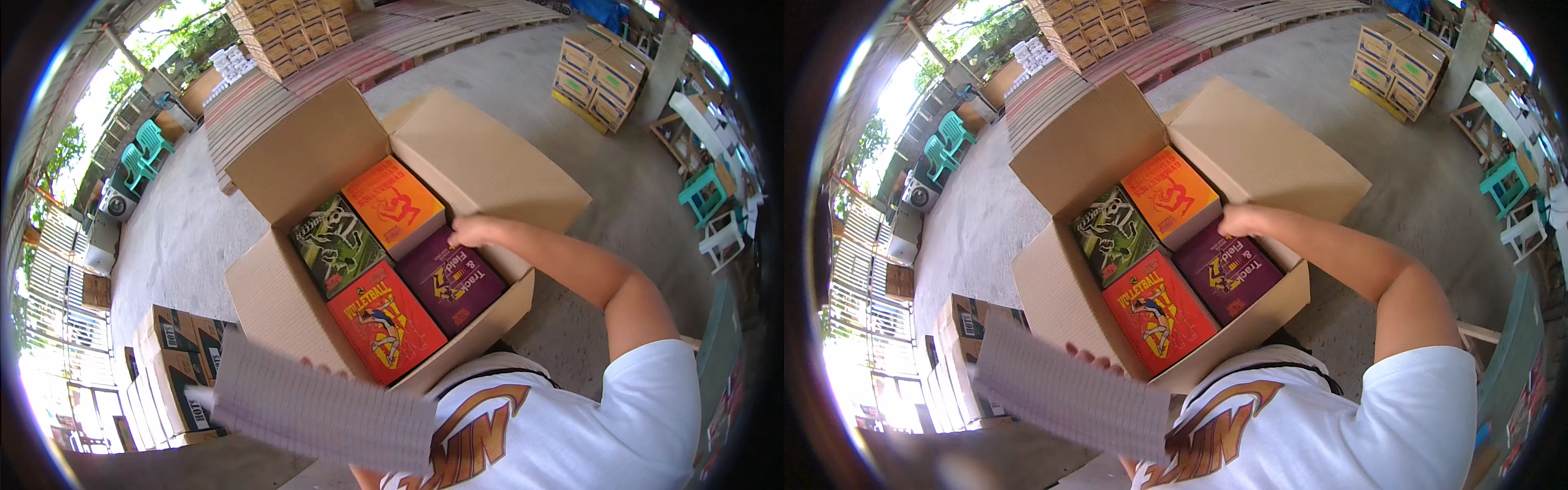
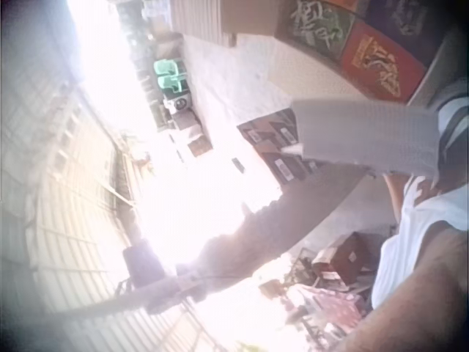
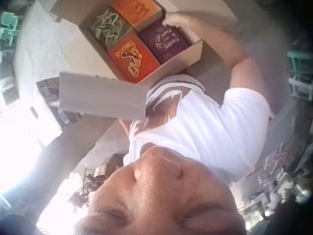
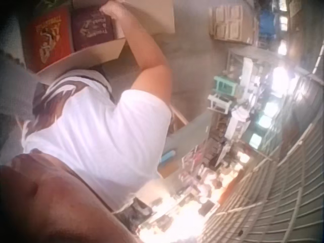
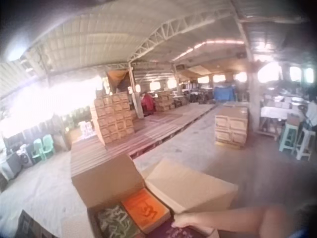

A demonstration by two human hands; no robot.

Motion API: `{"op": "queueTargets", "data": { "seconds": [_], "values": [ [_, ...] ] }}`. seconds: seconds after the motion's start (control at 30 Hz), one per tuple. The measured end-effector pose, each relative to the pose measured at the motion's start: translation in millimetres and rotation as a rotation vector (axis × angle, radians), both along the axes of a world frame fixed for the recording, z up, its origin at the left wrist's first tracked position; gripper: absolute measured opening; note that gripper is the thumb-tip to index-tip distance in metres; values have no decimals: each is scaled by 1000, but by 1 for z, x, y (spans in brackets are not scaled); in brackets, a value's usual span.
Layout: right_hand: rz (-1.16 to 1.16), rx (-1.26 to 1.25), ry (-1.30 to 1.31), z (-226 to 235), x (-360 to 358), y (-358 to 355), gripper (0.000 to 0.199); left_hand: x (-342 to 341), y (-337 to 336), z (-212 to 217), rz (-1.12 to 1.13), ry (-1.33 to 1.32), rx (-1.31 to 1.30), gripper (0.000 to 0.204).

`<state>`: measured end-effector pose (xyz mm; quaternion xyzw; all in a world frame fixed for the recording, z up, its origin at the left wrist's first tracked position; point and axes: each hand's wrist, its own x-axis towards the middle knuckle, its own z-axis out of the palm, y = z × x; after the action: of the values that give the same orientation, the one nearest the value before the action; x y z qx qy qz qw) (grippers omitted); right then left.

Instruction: The person gathers bundles of plastic ties from a pallet, takes them to a table to remove their white paper wrapping by hand, and then retrieves various notebooks from cardboard boxes to sort them onto the table.

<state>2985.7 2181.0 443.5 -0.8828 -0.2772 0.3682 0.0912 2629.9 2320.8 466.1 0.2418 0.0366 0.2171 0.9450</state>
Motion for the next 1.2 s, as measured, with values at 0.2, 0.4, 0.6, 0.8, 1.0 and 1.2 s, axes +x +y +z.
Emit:
{"op": "queueTargets", "data": {
  "seconds": [0.2, 0.4, 0.6, 0.8, 1.0, 1.2],
  "values": [
    [-223, -15, 17, -72, -16, 3, 45, -63, 10, -26, -143, -486, -143, 48],
    [-257, -31, -256, -97, -27, -9, 40, -84, 11, -38, -56, -414, -46, 42],
    [-160, 220, -136, -44, -32, 3, 32, -73, 19, -42, -138, -536, -29, 46],
    [113, 145, -201, 21, -36, 4, 35, -29, 29, -46, -283, -451, -32, 42],
    [104, 109, -99, -12, -35, 5, 38, -22, 18, -1, -373, -269, -23, 56],
    [-350, 207, 298, -31, -9, -5, 55, -28, 31, -21, -339, -330, 9, 42]
  ]
}}
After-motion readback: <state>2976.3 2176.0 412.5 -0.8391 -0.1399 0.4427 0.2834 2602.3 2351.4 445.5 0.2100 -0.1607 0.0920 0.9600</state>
